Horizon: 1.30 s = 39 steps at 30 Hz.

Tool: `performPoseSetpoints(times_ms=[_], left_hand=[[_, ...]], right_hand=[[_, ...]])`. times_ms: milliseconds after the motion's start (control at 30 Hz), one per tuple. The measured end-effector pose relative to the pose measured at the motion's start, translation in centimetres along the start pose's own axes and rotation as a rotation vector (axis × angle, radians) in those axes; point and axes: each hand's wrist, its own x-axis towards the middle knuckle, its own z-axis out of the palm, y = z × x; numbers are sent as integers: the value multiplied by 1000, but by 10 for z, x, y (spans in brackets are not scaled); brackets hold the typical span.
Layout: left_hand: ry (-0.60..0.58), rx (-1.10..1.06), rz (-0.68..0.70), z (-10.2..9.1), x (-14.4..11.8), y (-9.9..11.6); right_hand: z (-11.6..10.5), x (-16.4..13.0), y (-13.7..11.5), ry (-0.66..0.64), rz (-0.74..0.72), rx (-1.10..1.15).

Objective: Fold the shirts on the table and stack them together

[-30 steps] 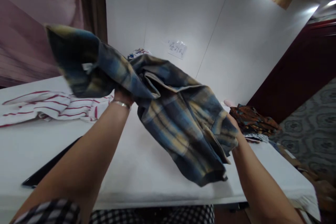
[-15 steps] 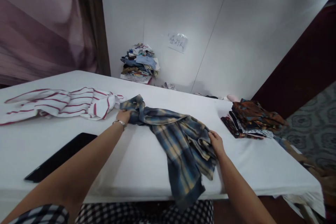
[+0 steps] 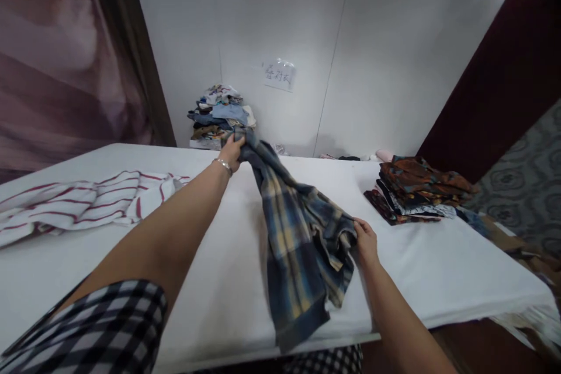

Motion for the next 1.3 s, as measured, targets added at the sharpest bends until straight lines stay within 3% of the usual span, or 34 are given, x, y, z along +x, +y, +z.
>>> performPoseSetpoints(times_ms=[67, 133, 300, 400, 467, 567, 700, 800, 900, 967, 1033, 1100, 1200, 1300], left_hand=[[-23, 138, 16, 18, 5, 12], [-47, 271, 60, 36, -8, 8], [-299, 516, 188, 76, -101, -45], [-470, 615, 201, 91, -159, -74], [-583, 772, 203, 98, -184, -85], [-692, 925, 214, 104, -199, -89], [-759, 873, 185, 101, -190, -82], [-746, 835, 126, 77, -170, -68], [-582, 856, 75, 21, -141, -49], [-371, 911, 50, -31, -120, -36], [-19, 1003, 21, -88, -103, -28], [168, 1067, -44, -138, -95, -26], [106, 1153, -157, -179, -99, -34], [8, 1173, -155, -174, -114, -47]], right_hand=[[-3, 3, 2, 45, 51, 86], [-4, 4, 2, 50, 80, 135], [-2, 9, -2, 29, 120, 180], [-2, 12, -2, 29, 116, 146], [-4, 15, 0, 39, 105, 117], [-8, 17, 3, 43, 74, 76], [-13, 18, 2, 65, 58, 60], [-17, 17, -3, 106, 36, 33], [-21, 16, -6, 122, 7, -22], [-22, 17, -4, 120, 11, -33], [-22, 18, -1, 131, 22, -27], [-21, 20, 2, 148, 31, -32], [-22, 21, 6, 155, 22, -99], [-22, 21, 7, 125, -16, -220]])
